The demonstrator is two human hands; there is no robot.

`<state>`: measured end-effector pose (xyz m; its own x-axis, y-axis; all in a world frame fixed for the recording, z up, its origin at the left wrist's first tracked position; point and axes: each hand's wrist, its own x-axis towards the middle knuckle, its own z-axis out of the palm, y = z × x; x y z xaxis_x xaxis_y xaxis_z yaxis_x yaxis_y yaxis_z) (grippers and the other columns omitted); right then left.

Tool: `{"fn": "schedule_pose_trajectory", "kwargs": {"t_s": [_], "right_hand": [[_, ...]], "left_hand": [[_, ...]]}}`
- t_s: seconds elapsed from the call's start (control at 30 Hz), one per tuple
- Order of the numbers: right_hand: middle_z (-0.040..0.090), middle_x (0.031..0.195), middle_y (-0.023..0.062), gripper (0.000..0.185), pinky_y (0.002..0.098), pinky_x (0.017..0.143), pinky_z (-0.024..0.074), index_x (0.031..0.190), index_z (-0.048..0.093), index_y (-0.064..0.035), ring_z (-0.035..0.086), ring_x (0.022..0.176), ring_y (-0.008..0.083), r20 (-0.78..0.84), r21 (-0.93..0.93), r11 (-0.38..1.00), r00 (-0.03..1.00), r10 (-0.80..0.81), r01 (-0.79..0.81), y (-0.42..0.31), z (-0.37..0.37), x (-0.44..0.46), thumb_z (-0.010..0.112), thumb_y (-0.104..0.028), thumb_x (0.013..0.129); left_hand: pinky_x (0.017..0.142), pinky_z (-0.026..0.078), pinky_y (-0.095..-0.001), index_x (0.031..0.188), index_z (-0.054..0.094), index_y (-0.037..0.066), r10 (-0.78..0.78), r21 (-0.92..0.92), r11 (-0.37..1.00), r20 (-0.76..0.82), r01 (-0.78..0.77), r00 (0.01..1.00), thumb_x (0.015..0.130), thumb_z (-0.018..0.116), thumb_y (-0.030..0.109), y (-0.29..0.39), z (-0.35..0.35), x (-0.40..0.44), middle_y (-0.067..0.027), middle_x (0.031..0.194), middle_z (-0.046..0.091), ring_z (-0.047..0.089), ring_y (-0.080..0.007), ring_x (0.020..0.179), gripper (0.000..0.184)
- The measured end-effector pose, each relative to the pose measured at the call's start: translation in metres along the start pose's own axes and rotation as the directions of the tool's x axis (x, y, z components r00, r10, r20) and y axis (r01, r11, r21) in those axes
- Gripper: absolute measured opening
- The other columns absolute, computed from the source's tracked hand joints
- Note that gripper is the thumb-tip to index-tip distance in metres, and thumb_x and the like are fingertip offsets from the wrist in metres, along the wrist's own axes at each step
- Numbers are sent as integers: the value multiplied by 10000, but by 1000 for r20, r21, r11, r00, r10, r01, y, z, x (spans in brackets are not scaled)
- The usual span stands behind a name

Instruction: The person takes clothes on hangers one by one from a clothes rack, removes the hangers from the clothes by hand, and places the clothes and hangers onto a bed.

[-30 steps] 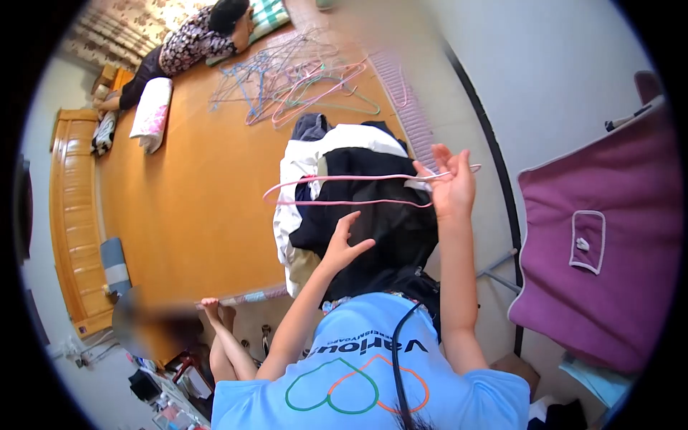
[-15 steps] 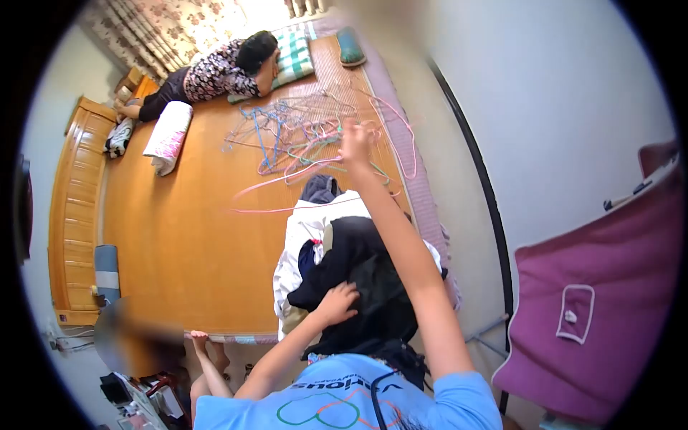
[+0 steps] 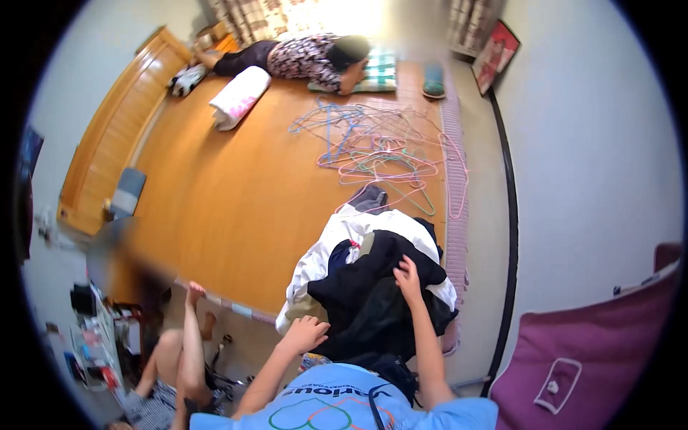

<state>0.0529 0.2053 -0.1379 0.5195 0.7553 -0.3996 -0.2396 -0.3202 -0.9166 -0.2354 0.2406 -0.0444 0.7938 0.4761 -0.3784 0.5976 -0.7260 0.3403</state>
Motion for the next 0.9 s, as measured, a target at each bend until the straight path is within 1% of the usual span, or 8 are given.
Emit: {"fn": "schedule_pose_trajectory", "kwargs": {"t_s": [0.23, 0.4, 0.53, 0.67, 0.7, 0.77, 0.8, 0.9], "right_hand": [[461, 1097, 67, 424, 243, 648, 402, 1193, 317, -110, 493, 931, 161, 139, 77, 992, 986, 86, -98, -7, 3, -131, 451, -244, 814], [493, 1051, 59, 362, 267, 668, 387, 1130, 396, -96, 494, 918, 157, 540, -264, 964, 835, 108, 46, -36, 71, -140, 436, -277, 819], [527, 984, 22, 322, 232, 605, 377, 1079, 449, -98, 508, 850, 117, 781, -399, 852, 612, 123, 338, -43, 135, -119, 441, -278, 813], [525, 950, 30, 289, 182, 546, 371, 1050, 463, -65, 507, 771, 97, 892, -363, 784, 429, 138, 503, -35, 209, -131, 426, -240, 823], [525, 950, 30, 289, 182, 546, 371, 1050, 463, -65, 507, 771, 97, 913, -348, 779, 378, 154, 522, -29, 226, -144, 426, -240, 823], [523, 936, 53, 283, 203, 582, 387, 1040, 467, -34, 503, 787, 116, 946, -308, 757, 271, 179, 576, -12, 252, -184, 436, -208, 820], [514, 954, 77, 285, 226, 666, 392, 1056, 454, -19, 491, 825, 129, 944, -327, 749, 242, 226, 577, -7, 258, -216, 436, -179, 821], [502, 980, 112, 275, 266, 767, 374, 1053, 441, 5, 471, 884, 165, 985, -52, 791, -101, 143, 609, 34, 255, -288, 448, -127, 812]], "left_hand": [[690, 375, -345, 877, 542, 125, -59, -49, 997, -24, 58, 998, 687, 557, 297, 24, 24, -64, -69, 859, 511, 467, -222, 878, 256], [685, 374, -364, 856, 553, 119, -381, -196, 915, -134, 352, 915, 693, 551, 309, 42, 50, -126, -75, 885, 522, 470, -224, 878, 250], [677, 374, -382, 828, 567, 121, -687, -314, 716, -162, 623, 708, 692, 555, 303, 68, 95, -182, -72, 843, 532, 485, -218, 853, 228], [688, 384, -404, 800, 564, 128, -941, -549, 332, -145, 767, 304, 682, 559, 279, 116, 141, -252, -73, 830, 541, 500, -229, 854, 191], [688, 384, -404, 800, 564, 128, -959, -567, 281, -134, 774, 251, 682, 559, 279, 131, 154, -268, -73, 830, 541, 500, -229, 854, 191], [651, 412, -412, 798, 563, 117, -997, -618, 48, -75, 785, 1, 684, 553, 296, 169, 184, -293, -83, 821, 546, 521, -261, 826, 213], [651, 412, -412, 798, 563, 117, -998, -622, -12, -35, 783, -43, 684, 553, 296, 185, 201, -304, -83, 821, 546, 521, -261, 826, 213], [588, 439, -403, 844, 549, 101, -969, -692, -123, 238, 711, 65, 686, 539, 321, 224, 236, -326, -108, 792, 565, 549, -277, 765, 271]]}}
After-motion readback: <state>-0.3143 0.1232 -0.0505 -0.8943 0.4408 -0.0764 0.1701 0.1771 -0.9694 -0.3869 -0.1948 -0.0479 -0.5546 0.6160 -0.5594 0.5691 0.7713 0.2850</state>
